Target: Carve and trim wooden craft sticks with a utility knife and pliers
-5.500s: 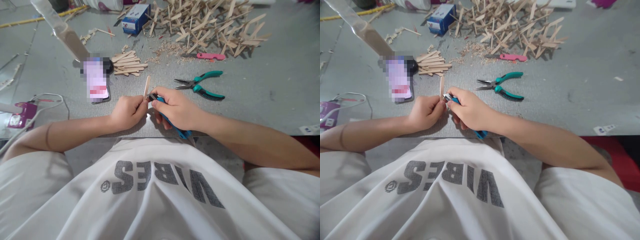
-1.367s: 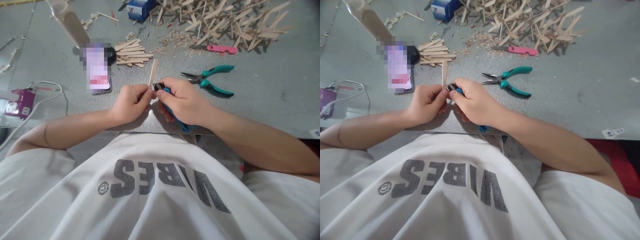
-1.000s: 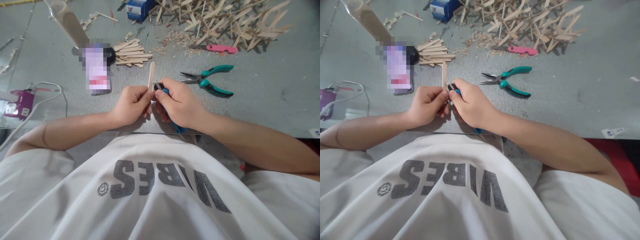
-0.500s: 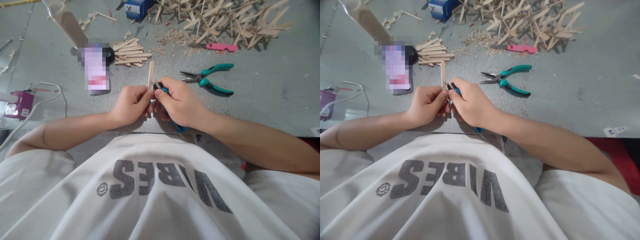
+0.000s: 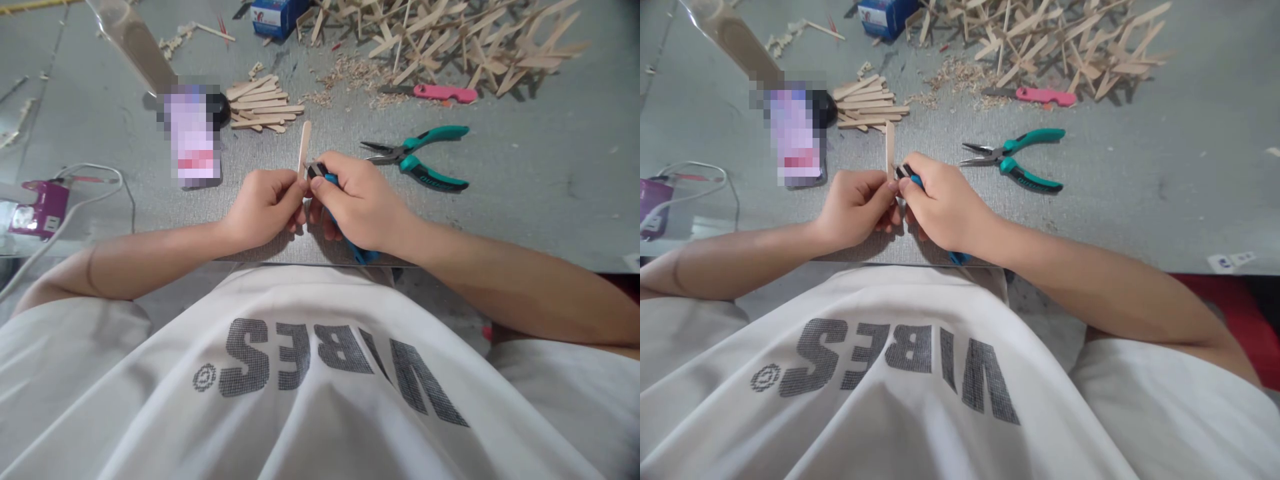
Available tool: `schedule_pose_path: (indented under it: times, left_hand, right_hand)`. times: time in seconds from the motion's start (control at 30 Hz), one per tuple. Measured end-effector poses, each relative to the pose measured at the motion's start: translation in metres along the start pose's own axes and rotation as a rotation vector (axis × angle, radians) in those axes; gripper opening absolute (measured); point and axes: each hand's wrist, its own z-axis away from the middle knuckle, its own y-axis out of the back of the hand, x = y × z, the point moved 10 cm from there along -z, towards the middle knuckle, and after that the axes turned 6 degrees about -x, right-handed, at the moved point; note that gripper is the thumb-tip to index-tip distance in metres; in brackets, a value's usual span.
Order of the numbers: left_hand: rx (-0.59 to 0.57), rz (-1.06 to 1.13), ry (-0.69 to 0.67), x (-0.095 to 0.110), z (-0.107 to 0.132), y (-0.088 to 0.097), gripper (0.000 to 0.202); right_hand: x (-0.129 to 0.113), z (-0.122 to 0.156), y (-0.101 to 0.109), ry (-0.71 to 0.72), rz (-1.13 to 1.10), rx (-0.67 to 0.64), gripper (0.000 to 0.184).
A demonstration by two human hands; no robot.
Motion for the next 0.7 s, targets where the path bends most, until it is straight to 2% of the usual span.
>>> schedule_pose_path:
  times: [0.2,0.3,0.47,0.7]
  left_hand:
    - [0.071,-0.203,-0.068,0.010,0.003,0.005,0.052]
    - [0.100,-0.297,-0.086,0.012,0.004,0.008,0.050]
    - [0.116,-0.418,-0.127,0.013,0.005,0.008,0.049]
    - [0.089,-0.441,-0.067,0.006,0.003,0.007,0.044]
  right_hand:
    - [0.002,0.002,-0.004,-0.030,-0.048,0.012,0.033]
    - [0.005,0.003,-0.006,-0.059,-0.079,0.007,0.036]
    - [0.014,0.000,-0.011,-0.113,-0.140,-0.008,0.031]
    - [0.009,0.002,-0.020,-0.255,-0.243,-0.037,0.025]
